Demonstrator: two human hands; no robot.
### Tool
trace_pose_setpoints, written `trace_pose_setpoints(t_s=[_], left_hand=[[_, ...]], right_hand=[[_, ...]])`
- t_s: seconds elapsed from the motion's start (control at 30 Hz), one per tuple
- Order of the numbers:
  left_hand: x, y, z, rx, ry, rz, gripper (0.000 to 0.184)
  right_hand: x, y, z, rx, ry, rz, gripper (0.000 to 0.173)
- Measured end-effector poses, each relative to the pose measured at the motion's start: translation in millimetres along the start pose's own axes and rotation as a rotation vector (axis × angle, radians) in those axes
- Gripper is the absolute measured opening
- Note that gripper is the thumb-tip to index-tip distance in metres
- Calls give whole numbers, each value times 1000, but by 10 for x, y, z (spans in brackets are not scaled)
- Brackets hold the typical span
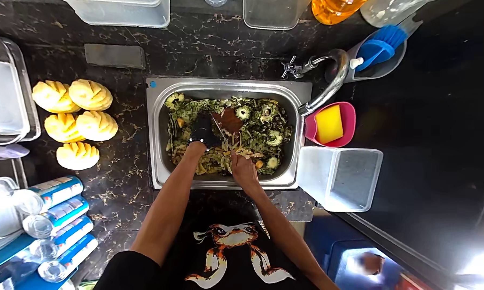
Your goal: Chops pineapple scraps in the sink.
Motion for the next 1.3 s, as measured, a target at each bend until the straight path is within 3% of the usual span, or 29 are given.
trace_pose_setpoints(t_s=[0.03, 0.07, 0.1, 0.13, 0.23, 0.37, 0.5, 0.6, 0.73, 1.2, 1.3], left_hand=[[69, 75, -8, -266, 150, 8, 98], [47, 38, -43, -291, 197, -3, 98], [-83, -120, -114, -32, 135, -37, 101], [-173, -235, -199, 32, 127, -56, 110], [-250, -337, -288, -36, 182, -47, 124], [-407, -536, -298, 70, 174, -45, 127], [-291, -392, -346, -84, 223, -47, 124], [-285, -352, -367, -74, 224, -46, 121], [-198, -287, -344, -83, 258, -30, 120], [-230, -338, -324, -73, 267, -35, 123], [-193, -274, -304, -96, 285, -18, 117]], right_hand=[[-16, -4, -10, 4, -1, 16, 73], [-27, -8, -29, 6, -1, 30, 73], [-37, -13, -56, 1, -4, 44, 74], [-54, -16, -81, -8, -5, 48, 74], [-150, -29, -190, 11, 27, 32, 79], [-280, -16, -295, 41, 97, -56, 85], [-295, -13, -342, 19, 64, -20, 79], [-207, -50, -311, 40, 64, 7, 80], [-407, 13, -542, 12, 60, 72, 77], [-244, -19, -478, -5, 25, 149, 79], [-258, -40, -546, -13, 3, 160, 78]])
Point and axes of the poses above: each hand's wrist, its own z-axis away from the middle knuckle, its own y-axis out of the back of the hand, x = y × z, the point moved 6 cm from there along -z, towards the middle knuckle, and after that the axes turned 11 degrees about -y, right-handed, at the moved point
